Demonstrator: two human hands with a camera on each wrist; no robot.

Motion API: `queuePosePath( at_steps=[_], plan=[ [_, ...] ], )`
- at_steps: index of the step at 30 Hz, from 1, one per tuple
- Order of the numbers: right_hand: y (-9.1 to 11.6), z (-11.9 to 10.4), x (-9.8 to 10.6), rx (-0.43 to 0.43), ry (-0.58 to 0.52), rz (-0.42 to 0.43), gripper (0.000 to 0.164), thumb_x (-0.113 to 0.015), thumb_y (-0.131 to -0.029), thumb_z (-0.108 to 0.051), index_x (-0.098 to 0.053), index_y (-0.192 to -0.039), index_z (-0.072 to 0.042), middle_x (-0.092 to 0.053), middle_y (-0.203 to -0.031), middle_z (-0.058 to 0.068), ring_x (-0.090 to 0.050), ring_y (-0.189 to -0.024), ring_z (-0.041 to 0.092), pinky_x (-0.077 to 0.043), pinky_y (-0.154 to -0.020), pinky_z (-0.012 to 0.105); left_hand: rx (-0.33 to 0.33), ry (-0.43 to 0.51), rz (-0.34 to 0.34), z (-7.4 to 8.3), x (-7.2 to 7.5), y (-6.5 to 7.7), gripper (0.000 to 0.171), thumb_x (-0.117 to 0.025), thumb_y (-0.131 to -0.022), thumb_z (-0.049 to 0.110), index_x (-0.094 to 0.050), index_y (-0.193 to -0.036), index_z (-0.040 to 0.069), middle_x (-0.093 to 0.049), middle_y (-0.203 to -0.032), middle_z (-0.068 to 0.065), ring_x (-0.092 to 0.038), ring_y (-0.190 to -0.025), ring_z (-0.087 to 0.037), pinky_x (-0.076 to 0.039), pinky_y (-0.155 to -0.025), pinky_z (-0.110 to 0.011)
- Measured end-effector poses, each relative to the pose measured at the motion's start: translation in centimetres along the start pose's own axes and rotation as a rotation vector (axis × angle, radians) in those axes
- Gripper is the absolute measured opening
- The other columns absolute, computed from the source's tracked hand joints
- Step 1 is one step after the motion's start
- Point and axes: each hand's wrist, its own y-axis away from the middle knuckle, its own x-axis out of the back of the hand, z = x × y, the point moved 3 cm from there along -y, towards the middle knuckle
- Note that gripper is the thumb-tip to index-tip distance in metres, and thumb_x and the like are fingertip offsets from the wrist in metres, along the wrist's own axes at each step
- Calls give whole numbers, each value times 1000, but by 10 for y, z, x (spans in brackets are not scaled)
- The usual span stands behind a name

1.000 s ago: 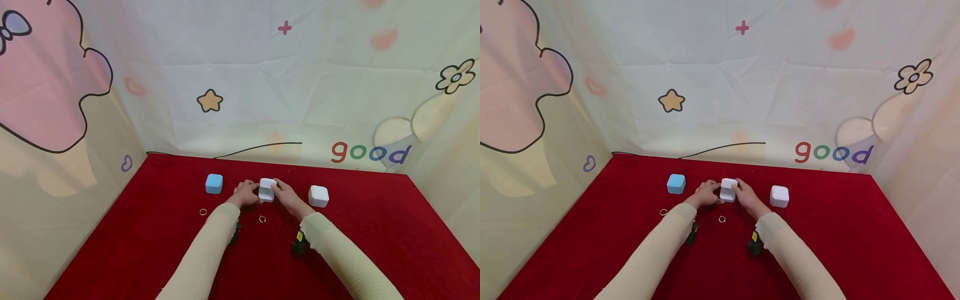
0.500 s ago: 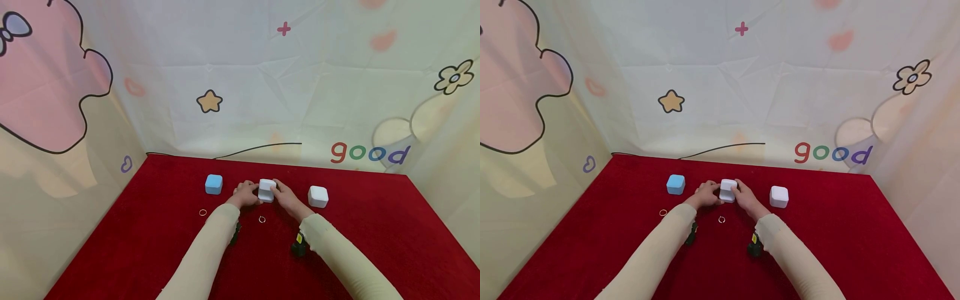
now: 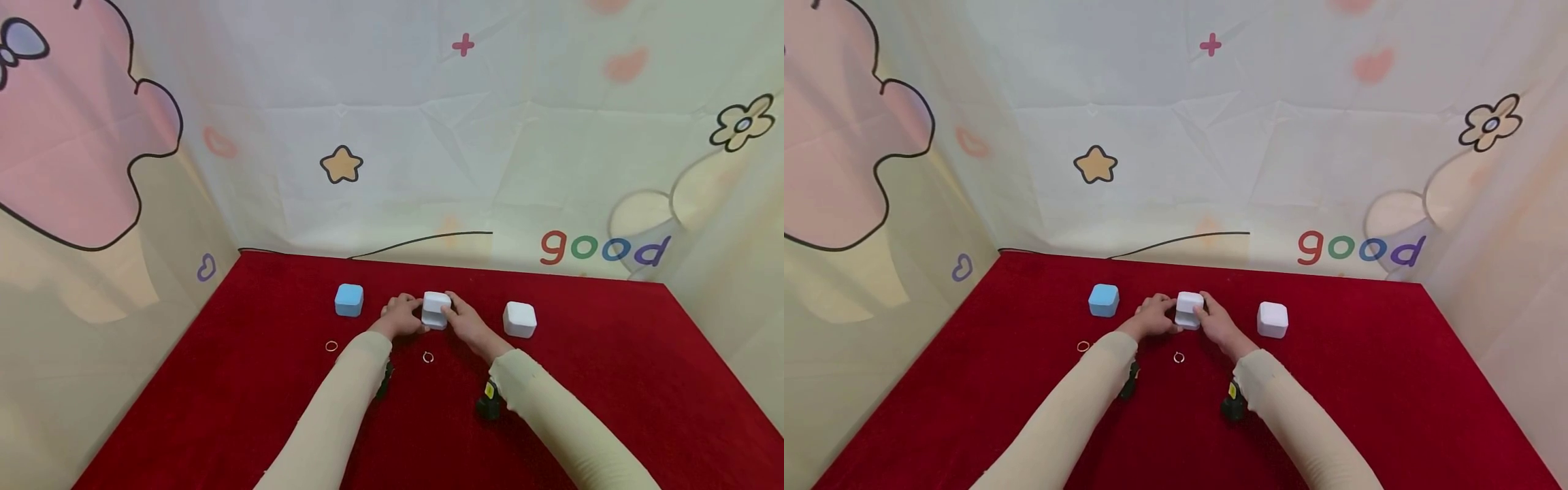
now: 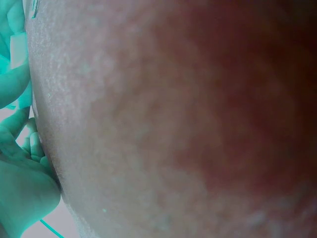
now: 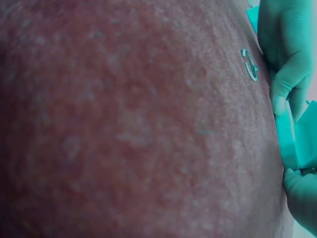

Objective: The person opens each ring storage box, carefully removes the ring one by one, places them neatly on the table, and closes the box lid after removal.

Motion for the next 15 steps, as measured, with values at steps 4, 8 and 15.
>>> queuePosePath(
  at_steps=[4,8,15],
  plan=[
    [-1,-1,1,7,16,5,60,-35,-112,-16,-10,-162,4,-15,-169,28,-14,-159,42,-13,-130,57,-1,10,5,-2,0,-5,69,-72,-93,20,-45,-156,12,-41,-156,-12,-36,-141,-31,-33,-119,-48],
    [-1,0,1,14,28,3,59,-36,-112,-15,-11,-162,4,-17,-169,28,-16,-158,42,-14,-130,57,-3,15,1,-4,-2,-8,69,-72,-93,20,-44,-156,12,-40,-156,-12,-35,-142,-31,-32,-119,-48],
    [-1,3,-1,20,45,9,58,-36,-112,-13,-13,-161,5,-18,-168,28,-16,-158,42,-16,-129,57,3,11,1,-2,-2,-3,68,-70,-94,20,-44,-156,11,-40,-156,-12,-35,-142,-30,-32,-119,-46]
  ],
)
